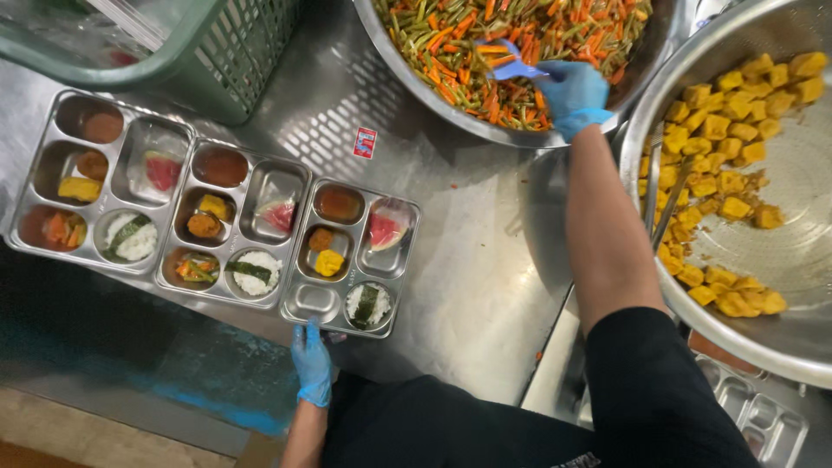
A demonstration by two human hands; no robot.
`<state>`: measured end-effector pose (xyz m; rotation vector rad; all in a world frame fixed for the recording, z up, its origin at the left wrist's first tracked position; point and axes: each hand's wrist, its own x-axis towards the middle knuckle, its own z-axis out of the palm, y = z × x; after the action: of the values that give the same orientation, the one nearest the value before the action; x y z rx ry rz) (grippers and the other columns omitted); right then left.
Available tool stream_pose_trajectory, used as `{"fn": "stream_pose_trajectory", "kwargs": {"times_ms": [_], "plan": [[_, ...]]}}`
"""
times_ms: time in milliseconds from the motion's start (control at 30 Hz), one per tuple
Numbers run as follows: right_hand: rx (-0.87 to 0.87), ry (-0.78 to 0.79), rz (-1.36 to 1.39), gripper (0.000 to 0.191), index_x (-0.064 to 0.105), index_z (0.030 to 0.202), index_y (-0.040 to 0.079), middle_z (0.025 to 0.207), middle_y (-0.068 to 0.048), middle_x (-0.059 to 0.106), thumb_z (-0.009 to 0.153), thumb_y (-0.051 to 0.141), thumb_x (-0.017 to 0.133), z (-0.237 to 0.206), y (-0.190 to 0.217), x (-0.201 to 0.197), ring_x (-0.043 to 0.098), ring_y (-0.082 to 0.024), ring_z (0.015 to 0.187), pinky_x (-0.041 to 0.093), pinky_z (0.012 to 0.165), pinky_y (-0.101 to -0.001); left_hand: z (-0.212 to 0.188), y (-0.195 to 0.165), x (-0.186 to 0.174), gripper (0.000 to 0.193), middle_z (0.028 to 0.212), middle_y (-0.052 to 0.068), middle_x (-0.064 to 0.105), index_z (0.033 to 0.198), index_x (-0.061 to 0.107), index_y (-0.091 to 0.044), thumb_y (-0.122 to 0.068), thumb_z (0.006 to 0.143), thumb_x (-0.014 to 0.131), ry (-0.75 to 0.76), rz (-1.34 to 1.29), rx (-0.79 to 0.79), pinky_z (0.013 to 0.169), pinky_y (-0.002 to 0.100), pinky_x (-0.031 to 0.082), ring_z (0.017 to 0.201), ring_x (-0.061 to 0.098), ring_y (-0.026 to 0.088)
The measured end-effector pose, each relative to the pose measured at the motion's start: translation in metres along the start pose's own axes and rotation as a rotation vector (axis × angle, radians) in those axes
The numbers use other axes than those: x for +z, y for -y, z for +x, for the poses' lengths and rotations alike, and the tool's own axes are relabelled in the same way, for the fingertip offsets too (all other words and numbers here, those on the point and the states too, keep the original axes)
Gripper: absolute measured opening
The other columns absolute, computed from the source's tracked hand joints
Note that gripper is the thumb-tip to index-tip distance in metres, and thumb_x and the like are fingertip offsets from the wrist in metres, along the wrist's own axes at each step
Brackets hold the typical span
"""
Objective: The person scoops vegetable stir-fry and fried tofu from large basins with a blue serving spoon into compartmentalized stainless steel trays, and places pieces of food and wrapped watermelon into tray compartments, filling trays one after another on the counter.
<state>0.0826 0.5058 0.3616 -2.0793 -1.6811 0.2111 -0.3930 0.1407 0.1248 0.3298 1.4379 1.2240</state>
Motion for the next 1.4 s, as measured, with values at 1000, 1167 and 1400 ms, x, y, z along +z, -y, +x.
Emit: {"fn": "stream_pose_trajectory", "kwargs": {"times_ms": [1000,1167,1400], "plan": [[-0.997,0.215,-0.341,0.031,0.076,0.117,0.031,0.087,0.001,0.063,0.092,0.017,0.064,-0.280,0.196,0.061,0.061,-0.020,0.086,0.042,0.078,-0.0424,0.018,-0.016,0.023,0.020,0.084,0.006,0.062,0.113,0.055,-0.003,-0.020,0.102,0.059,0.151,-0.185,0.037,0.055,0.035,0.061,0.059,0.070,0.020],[-1.065,0.103,-0.345,0.041,0.072,0.132,0.024,0.098,0.005,0.062,0.092,0.016,0.064,-0.321,0.206,0.072,0.057,-0.017,0.092,0.043,0.083,-0.0380,0.017,-0.011,0.020,0.022,0.085,0.011,0.064,0.116,0.056,0.000,-0.020,0.105,0.057,0.171,-0.205,0.049,0.055,0.034,0.062,0.060,0.069,0.019],[-0.972,0.058,-0.280,0.051,0.072,0.131,0.029,0.106,0.010,0.066,0.083,0.013,0.070,-0.342,0.190,0.084,0.058,-0.014,0.093,0.040,0.082,-0.0368,0.018,-0.008,0.004,0.023,0.086,0.009,0.064,0.113,0.057,0.002,-0.020,0.105,0.055,0.145,-0.192,0.039,0.056,0.035,0.063,0.062,0.069,0.020]]}}
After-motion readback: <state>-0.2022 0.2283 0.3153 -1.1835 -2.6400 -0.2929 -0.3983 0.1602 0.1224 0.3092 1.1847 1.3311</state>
